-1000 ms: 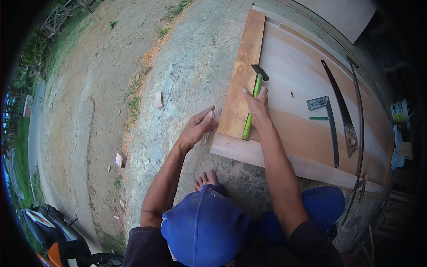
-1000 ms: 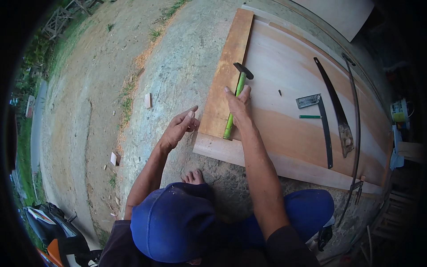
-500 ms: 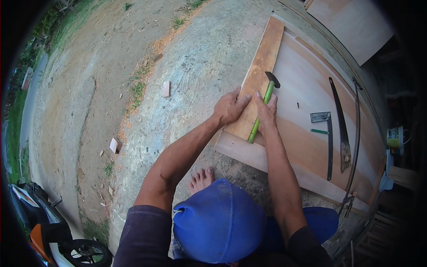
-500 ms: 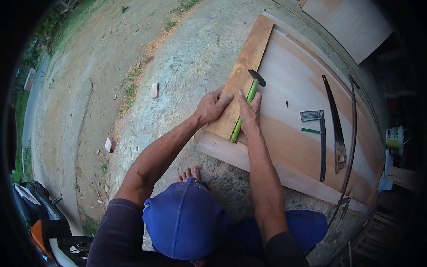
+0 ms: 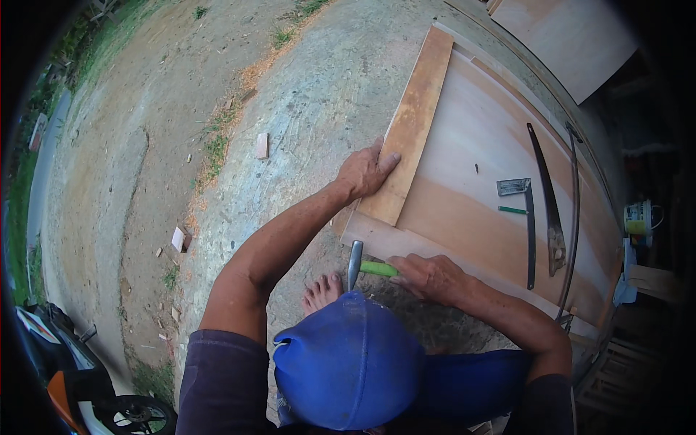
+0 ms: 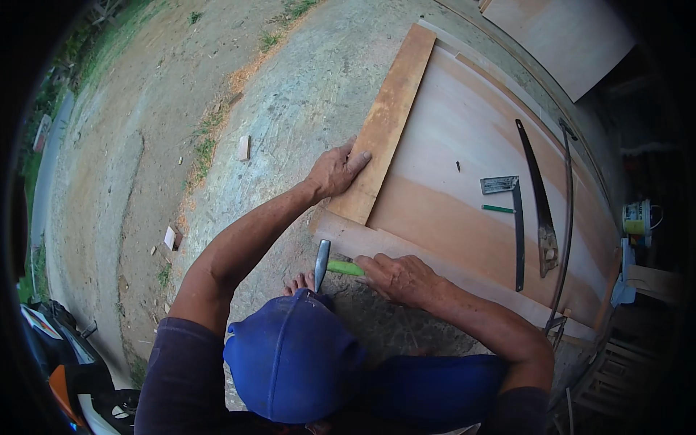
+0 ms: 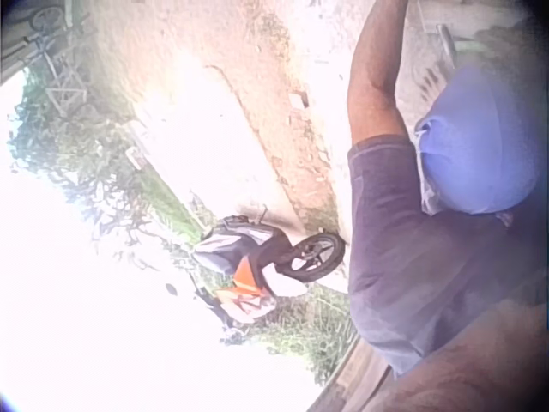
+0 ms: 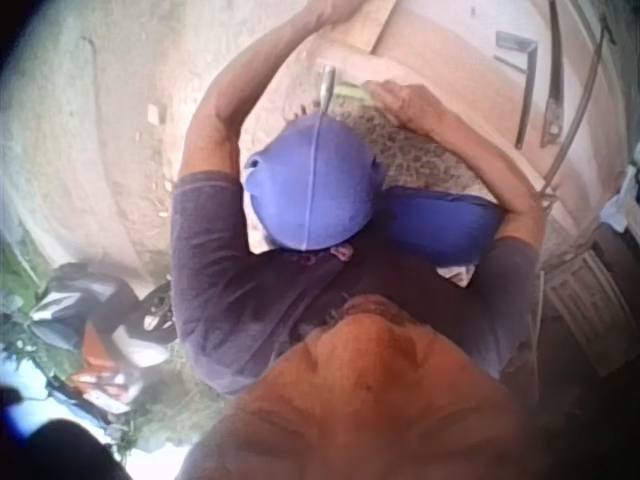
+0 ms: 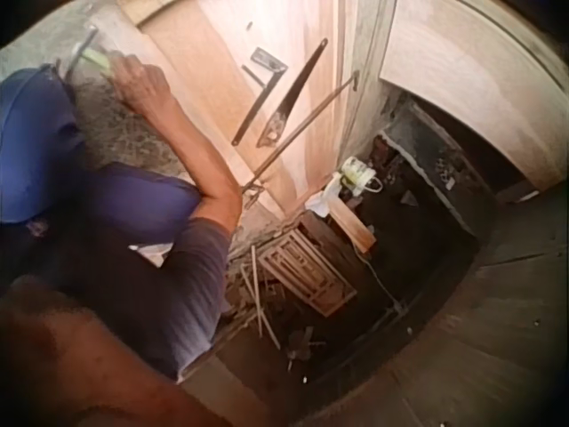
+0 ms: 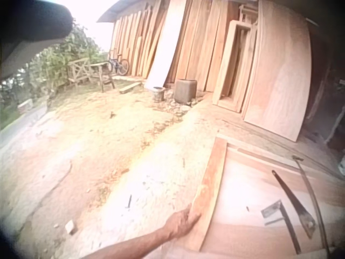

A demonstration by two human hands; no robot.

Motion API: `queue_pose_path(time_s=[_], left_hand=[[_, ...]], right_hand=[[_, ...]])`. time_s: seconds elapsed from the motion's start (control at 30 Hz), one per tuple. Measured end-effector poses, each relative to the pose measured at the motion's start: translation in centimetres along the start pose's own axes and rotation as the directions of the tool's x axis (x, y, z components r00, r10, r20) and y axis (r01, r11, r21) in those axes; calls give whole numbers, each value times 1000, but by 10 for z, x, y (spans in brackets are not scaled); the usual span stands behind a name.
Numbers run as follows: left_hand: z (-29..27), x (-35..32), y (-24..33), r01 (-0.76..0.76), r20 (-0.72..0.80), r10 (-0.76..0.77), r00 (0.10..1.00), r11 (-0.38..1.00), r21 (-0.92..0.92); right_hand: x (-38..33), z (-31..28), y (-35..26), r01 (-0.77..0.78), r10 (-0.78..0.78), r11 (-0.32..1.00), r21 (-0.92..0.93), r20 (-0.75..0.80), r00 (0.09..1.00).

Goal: The person measures and marks a wooden plank with a square and pencil, then saws it to length. They place the cut plank onto a larger wooden panel and use a hammer to tap it into position. Finally, they secure the plank to the panel using nails and a hammer.

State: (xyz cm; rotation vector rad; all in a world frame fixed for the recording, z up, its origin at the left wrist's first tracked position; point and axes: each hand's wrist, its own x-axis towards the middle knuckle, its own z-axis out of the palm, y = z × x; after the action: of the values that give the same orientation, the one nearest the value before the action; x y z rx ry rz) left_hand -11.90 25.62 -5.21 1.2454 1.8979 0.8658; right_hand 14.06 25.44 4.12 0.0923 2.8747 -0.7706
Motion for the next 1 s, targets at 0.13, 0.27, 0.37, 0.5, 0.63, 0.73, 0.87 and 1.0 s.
queue_pose_path(time_s=[0.13, 0.27, 0.37, 0.5, 0.63, 0.73, 0.87, 1.0], left_hand=[[3, 1, 2, -7, 4, 7, 1000, 1000, -23], [-3, 0, 6, 19, 26, -19, 999, 1000, -7], [0, 1, 3, 21, 17, -20, 1000, 999, -35], [5, 2, -4, -2, -32, 2, 999, 1000, -15], [-4, 1, 5, 29, 25, -28, 999, 999, -32], [-1, -5, 17, 70, 21, -71, 997, 996, 58], [13, 4, -2, -4, -91, 30, 995, 963, 271], [12, 8, -13, 2, 95, 21, 995, 970, -244]], right_hand=[[7, 10, 12, -102, 105, 991, -89, 30, 994], [6, 19, -3, -148, 152, 986, -81, 49, 987], [4, 10, -1, -67, 77, 992, -107, 93, 993], [6, 23, 13, -173, 172, 982, -78, -14, 985], [6, 8, 1, -75, 86, 992, -102, 112, 990], [6, 9, 23, -244, 245, 968, -55, 13, 970], [-13, 0, 20, -49, 84, 968, 246, -132, 988], [-18, -3, 21, -312, 375, 844, 437, -63, 925]])
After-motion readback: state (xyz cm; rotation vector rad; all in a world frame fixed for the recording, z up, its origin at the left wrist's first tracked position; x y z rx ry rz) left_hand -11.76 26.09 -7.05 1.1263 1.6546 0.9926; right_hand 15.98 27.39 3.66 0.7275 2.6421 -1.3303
